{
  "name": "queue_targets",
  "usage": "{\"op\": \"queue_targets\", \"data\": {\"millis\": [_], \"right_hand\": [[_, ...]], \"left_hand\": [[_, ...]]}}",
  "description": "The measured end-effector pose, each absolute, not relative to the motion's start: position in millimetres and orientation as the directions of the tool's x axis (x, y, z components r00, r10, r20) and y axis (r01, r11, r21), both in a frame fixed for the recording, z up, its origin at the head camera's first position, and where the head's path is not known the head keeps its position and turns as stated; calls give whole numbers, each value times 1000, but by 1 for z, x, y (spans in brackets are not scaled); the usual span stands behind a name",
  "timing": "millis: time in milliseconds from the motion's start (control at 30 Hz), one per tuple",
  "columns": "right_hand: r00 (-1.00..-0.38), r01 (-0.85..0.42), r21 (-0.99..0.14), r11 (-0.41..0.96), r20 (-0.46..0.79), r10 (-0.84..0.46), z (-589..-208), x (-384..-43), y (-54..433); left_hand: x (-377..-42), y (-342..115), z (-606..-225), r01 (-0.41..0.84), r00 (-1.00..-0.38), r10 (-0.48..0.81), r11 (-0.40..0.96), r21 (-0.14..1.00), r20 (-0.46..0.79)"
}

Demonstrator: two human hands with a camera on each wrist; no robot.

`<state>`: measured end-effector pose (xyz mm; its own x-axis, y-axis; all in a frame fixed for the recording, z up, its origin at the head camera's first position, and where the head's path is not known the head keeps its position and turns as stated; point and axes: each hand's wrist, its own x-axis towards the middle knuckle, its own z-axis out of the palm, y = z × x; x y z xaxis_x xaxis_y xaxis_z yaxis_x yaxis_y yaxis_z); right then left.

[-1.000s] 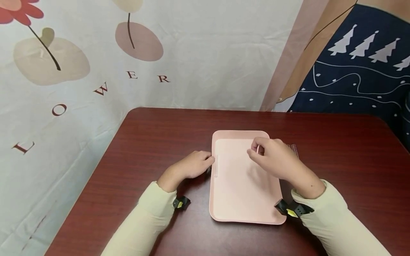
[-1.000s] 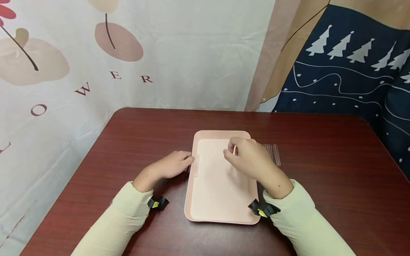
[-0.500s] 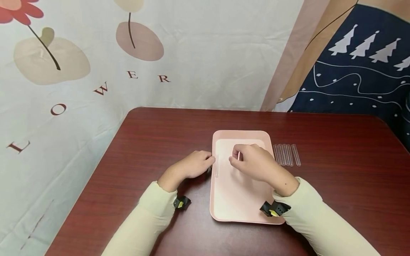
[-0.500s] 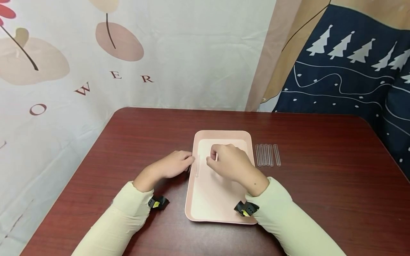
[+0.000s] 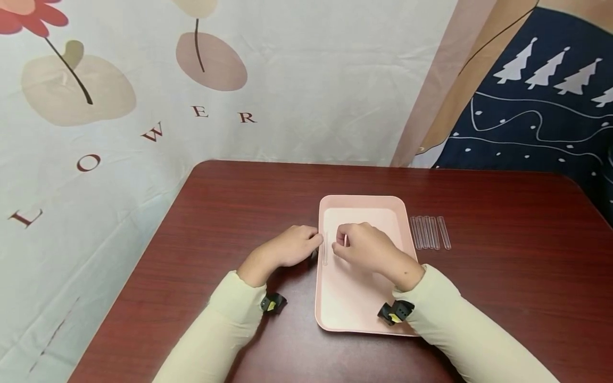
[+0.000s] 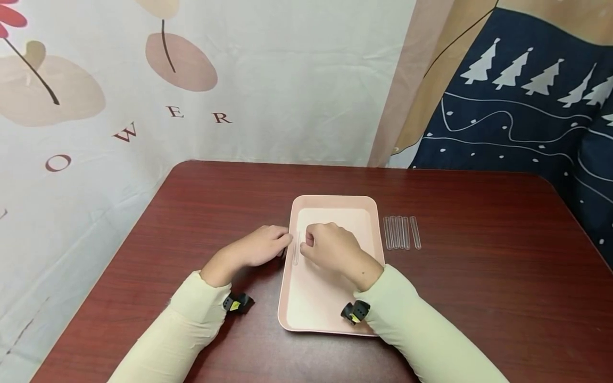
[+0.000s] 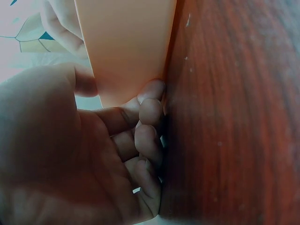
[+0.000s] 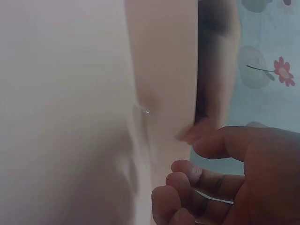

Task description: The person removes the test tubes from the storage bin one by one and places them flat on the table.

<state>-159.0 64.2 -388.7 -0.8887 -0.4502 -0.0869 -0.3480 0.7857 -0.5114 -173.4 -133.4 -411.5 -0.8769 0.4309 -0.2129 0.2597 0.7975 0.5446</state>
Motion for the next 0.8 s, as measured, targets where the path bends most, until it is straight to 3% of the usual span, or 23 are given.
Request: {"op": "queue_targets", "data": {"millis": [800], "right_hand": [[-863, -362, -526, 770, -123, -490, -413, -162, 56]], "left_hand": [[-173, -132, -412, 258, -881, 423, 805, 533, -212]]}}
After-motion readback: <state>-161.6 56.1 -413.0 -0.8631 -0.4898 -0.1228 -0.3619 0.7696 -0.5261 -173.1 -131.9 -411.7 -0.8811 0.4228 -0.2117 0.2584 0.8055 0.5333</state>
